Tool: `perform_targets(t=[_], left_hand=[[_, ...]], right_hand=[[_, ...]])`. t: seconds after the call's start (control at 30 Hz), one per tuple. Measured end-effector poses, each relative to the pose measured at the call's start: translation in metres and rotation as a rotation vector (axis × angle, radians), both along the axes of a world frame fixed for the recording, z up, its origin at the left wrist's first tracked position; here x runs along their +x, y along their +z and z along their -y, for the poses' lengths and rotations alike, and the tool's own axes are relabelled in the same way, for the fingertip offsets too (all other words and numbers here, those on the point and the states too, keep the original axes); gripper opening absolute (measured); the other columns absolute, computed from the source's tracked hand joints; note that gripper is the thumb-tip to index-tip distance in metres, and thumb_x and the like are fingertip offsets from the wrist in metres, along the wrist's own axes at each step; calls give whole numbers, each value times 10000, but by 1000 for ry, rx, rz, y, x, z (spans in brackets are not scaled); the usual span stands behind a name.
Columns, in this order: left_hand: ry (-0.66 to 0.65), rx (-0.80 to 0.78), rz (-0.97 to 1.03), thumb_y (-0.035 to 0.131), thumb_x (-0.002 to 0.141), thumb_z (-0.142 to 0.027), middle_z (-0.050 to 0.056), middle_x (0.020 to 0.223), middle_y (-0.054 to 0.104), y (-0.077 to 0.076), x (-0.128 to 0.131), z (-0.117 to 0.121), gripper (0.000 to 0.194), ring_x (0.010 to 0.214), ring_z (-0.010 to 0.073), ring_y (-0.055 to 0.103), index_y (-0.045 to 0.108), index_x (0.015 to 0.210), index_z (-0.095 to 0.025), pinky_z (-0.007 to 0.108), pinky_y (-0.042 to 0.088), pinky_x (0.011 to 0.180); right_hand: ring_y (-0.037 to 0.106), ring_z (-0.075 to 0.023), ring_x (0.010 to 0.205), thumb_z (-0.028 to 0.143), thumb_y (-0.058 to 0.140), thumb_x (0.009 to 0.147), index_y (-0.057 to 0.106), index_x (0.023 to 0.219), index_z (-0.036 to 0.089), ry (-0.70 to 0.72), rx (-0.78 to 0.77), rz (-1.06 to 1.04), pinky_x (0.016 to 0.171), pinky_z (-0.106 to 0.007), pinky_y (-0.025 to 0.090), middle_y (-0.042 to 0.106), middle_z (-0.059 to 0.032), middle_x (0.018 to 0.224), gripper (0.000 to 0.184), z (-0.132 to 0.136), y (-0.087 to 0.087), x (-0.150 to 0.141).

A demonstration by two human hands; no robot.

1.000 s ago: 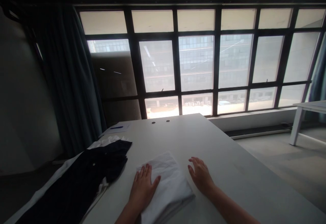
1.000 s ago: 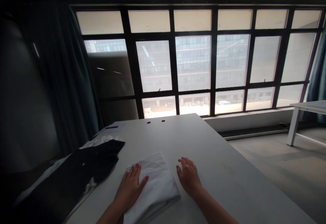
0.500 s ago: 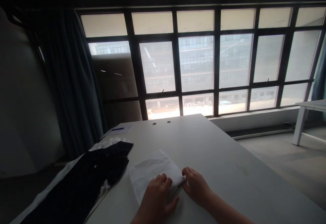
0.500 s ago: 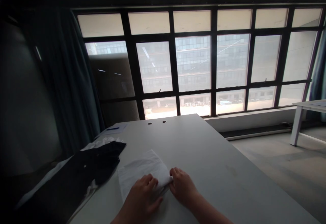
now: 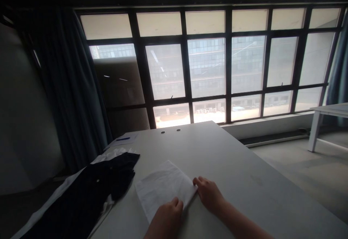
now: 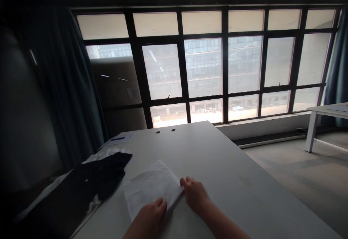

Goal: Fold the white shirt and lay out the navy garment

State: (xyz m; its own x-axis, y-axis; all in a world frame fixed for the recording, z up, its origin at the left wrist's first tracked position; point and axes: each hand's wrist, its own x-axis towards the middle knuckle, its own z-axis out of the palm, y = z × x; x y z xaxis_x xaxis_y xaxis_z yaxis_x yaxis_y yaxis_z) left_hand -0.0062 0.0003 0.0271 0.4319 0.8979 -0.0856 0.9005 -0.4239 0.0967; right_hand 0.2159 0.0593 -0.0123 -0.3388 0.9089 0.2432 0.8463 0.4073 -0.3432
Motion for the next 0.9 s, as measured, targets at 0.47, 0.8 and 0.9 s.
perform_targets(t=[0.47, 0.8, 0.9], left_hand=[[-80, -2, 28, 474, 844, -99, 84, 975, 762, 5, -12, 6, 295, 852, 241, 730, 721, 933, -235, 305, 505, 737], [99, 69, 146, 377, 1025, -462, 60, 868, 771, 15, -22, 3, 478, 824, 221, 707, 742, 819, -234, 313, 485, 784], [72, 179, 203, 560, 933, -527, 91, 1296, 691, 3, -27, -4, 381, 1213, 286, 611, 710, 1169, -268, 411, 427, 1071]], right_hand=[[603, -181, 1024, 57, 522, 726, 759, 865, 241, 239, -25, -281, 950, -269, 423, 691, -25, 1065, 331, 4, 10, 13], [601, -190, 1010, 256, 627, 826, 770, 762, 232, 205, -79, -324, 983, -302, 407, 704, -34, 1050, 158, 1, 7, 17], [587, -191, 1009, 304, 661, 840, 735, 782, 222, 182, -46, -250, 969, -312, 393, 692, -30, 1044, 125, 3, 7, 12]])
